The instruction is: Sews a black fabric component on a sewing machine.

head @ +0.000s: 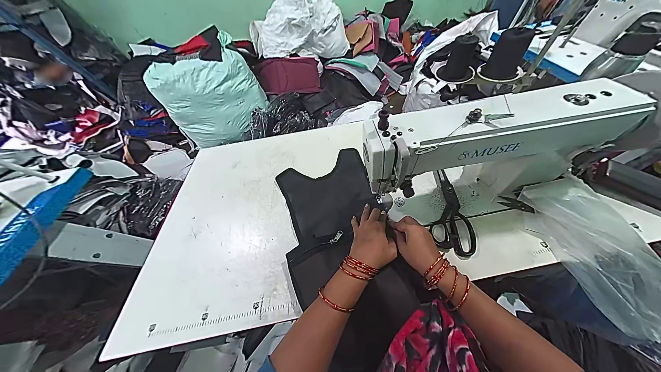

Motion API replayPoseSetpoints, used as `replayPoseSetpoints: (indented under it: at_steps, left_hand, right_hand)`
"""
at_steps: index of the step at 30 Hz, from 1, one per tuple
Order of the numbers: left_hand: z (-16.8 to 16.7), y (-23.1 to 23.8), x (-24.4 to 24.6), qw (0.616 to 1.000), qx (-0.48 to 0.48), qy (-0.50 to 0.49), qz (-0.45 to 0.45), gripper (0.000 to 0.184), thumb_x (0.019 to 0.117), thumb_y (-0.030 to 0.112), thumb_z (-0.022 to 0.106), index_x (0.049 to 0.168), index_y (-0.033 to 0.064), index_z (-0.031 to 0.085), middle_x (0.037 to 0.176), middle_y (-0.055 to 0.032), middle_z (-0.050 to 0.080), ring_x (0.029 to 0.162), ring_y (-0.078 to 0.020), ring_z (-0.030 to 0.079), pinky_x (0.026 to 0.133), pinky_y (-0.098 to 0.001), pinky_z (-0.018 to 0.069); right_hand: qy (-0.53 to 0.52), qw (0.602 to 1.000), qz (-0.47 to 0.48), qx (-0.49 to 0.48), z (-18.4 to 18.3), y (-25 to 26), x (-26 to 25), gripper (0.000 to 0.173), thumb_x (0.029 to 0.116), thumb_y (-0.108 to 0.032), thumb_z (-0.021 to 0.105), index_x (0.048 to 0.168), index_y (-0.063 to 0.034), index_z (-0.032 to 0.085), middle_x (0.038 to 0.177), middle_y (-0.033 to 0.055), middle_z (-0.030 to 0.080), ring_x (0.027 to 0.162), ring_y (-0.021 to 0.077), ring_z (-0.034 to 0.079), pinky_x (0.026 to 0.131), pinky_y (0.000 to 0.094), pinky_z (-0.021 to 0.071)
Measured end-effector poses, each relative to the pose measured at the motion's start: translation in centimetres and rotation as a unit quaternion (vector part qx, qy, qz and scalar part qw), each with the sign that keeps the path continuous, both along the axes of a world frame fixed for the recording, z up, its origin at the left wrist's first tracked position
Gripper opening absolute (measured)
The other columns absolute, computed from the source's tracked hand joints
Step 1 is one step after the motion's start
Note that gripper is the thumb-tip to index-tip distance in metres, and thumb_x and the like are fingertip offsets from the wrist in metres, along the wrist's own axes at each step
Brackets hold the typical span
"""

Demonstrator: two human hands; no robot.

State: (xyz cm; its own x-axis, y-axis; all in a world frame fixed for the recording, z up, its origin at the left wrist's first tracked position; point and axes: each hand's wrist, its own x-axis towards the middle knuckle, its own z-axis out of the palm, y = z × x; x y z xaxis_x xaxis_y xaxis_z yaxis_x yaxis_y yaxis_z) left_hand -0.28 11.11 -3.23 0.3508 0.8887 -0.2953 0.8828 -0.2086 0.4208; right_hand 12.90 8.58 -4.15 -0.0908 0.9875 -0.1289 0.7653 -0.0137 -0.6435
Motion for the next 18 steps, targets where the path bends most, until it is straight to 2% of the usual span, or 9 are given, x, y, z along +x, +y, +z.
replayPoseSetpoints:
  at_steps: [10, 14, 18]
  left_hand:
    - [0.3, 1.6, 0.2, 1.000, -0.002, 0.015, 0.002, 0.064, 0.0900, 0.029, 0.061, 0.149, 0.0055, 0.052, 0.160, -0.0132, 0.041, 0.157, -0.0340, 0.020, 0.119, -0.0675, 0.0199]
    - [0.4, 2.6, 0.1, 1.000, 0.006, 0.009, 0.004, 0.058, 0.0894, 0.027, 0.062, 0.143, 0.0046, 0.059, 0.157, -0.0136, 0.045, 0.155, -0.0337, 0.025, 0.119, -0.0673, 0.0225]
    - [0.3, 3.1, -0.2, 1.000, 0.006, 0.013, -0.005, 0.054, 0.0922, 0.026, 0.058, 0.142, 0.0048, 0.060, 0.157, -0.0131, 0.046, 0.155, -0.0343, 0.025, 0.119, -0.0664, 0.0240]
  right_hand:
    - [0.002, 1.000, 0.001, 0.007, 0.0, 1.5, -0.2, 0.033, 0.1022, -0.002, 0.048, 0.127, 0.0036, 0.069, 0.121, 0.0259, 0.066, 0.115, 0.0354, 0.064, 0.104, 0.0431, 0.0483]
    - [-0.016, 0.999, 0.025, -0.042, 0.7, 2.8, -0.1, 0.036, 0.1042, -0.005, 0.045, 0.133, 0.0016, 0.065, 0.128, 0.0252, 0.063, 0.123, 0.0343, 0.060, 0.108, 0.0432, 0.0446]
    - [-0.030, 0.996, 0.038, -0.072, 1.2, 3.4, -0.2, 0.038, 0.1051, -0.006, 0.044, 0.138, -0.0025, 0.063, 0.133, 0.0237, 0.061, 0.125, 0.0339, 0.059, 0.108, 0.0447, 0.0452]
